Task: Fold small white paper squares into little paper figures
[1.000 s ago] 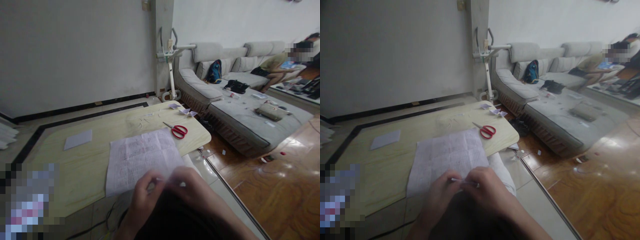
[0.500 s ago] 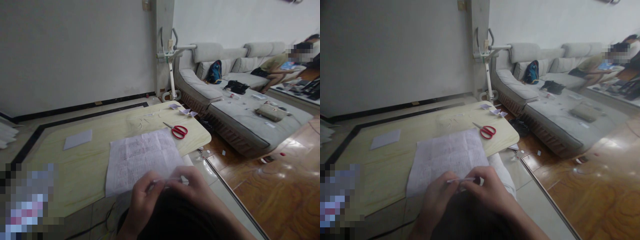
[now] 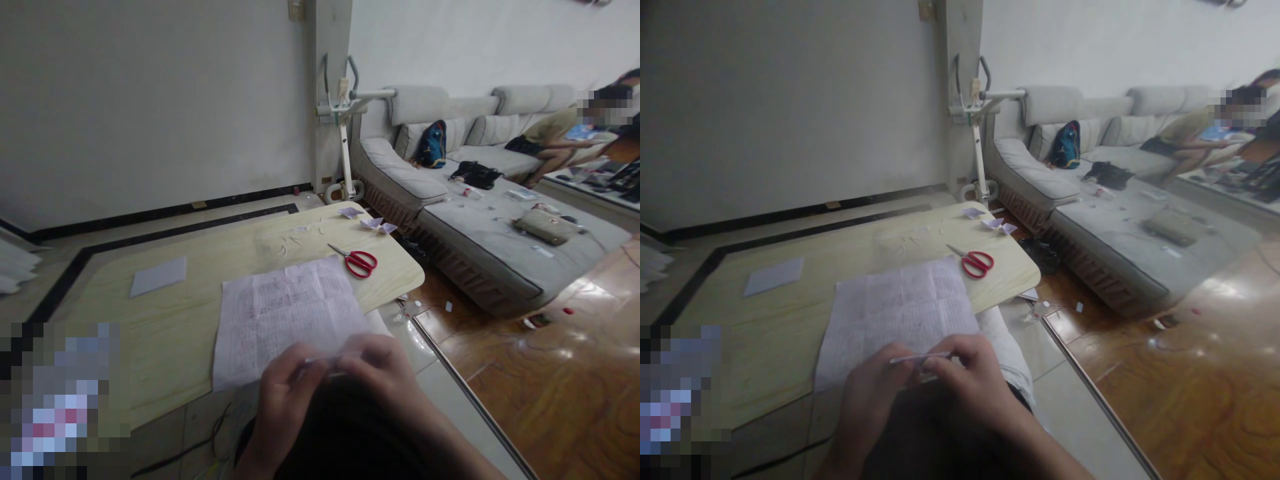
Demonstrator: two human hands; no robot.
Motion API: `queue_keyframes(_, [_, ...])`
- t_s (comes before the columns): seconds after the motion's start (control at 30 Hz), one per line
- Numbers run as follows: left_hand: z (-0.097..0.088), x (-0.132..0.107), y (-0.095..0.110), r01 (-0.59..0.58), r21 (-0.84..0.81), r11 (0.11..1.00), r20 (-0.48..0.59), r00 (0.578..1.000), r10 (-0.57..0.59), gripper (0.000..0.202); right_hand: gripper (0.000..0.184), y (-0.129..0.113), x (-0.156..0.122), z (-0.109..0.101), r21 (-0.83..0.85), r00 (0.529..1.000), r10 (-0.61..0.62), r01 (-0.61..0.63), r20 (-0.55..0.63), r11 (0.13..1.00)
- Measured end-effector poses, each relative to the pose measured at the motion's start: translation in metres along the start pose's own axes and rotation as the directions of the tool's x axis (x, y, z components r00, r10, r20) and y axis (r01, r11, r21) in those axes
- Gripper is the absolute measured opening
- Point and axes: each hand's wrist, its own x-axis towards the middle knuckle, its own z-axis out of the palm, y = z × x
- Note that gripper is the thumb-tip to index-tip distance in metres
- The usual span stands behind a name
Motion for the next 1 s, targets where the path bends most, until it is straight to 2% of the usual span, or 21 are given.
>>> queue_keyframes(0.1, [0.002, 0.001, 0.001, 0.012, -0.002, 1.0, -0.041, 0.999, -0.012, 0.033, 0.018, 0.001, 0.001, 0.002, -0.094, 0.998, -0.048, 0.044, -0.04, 0.995])
queue_keyframes(0.27, [0.006, 0.002, -0.001, 0.064, -0.099, 0.993, -0.066, 0.995, -0.071, 0.04, 0.017, 0.007, 0.004, 0.007, 0.048, 0.995, 0.035, -0.031, -0.09, 0.998])
queue_keyframes(0.43, [0.005, 0.0, -0.004, 0.062, -0.145, 0.988, -0.089, 0.993, -0.076, 0.041, 0.02, 0.011, 0.002, 0.009, 0.049, 0.998, 0.021, -0.018, -0.055, 0.999])
queue_keyframes(0.57, [0.006, 0.001, -0.007, 0.143, -0.278, 0.95, -0.073, 0.983, -0.169, 0.04, 0.028, 0.014, 0.001, 0.007, 0.078, 0.998, 0.041, -0.038, -0.04, 0.996])
queue_keyframes(0.67, [0.007, 0.004, -0.008, 0.165, -0.23, 0.959, -0.051, 0.982, -0.181, 0.031, 0.03, 0.015, 0.002, 0.001, 0.055, 0.996, 0.09, -0.089, -0.022, 0.995])
queue_keyframes(0.77, [0.005, 0.007, -0.008, 0.179, -0.143, 0.973, 0.002, 0.984, -0.181, 0.022, 0.03, 0.012, 0.002, -0.004, -0.006, 0.996, 0.086, -0.086, 0.029, 0.996])
queue_keyframes(0.9, [0.001, 0.008, -0.007, 0.105, -0.066, 0.992, -0.028, 0.994, -0.107, 0.028, 0.025, 0.008, 0.001, -0.003, -0.025, 0.998, 0.046, -0.045, 0.034, 0.999])
queue_keyframes(1.0, [-0.001, 0.008, -0.008, 0.104, -0.045, 0.994, 0.014, 0.995, -0.104, 0.03, 0.021, 0.009, 0.002, 0.001, 0.013, 0.998, 0.064, -0.064, -0.012, 0.998])
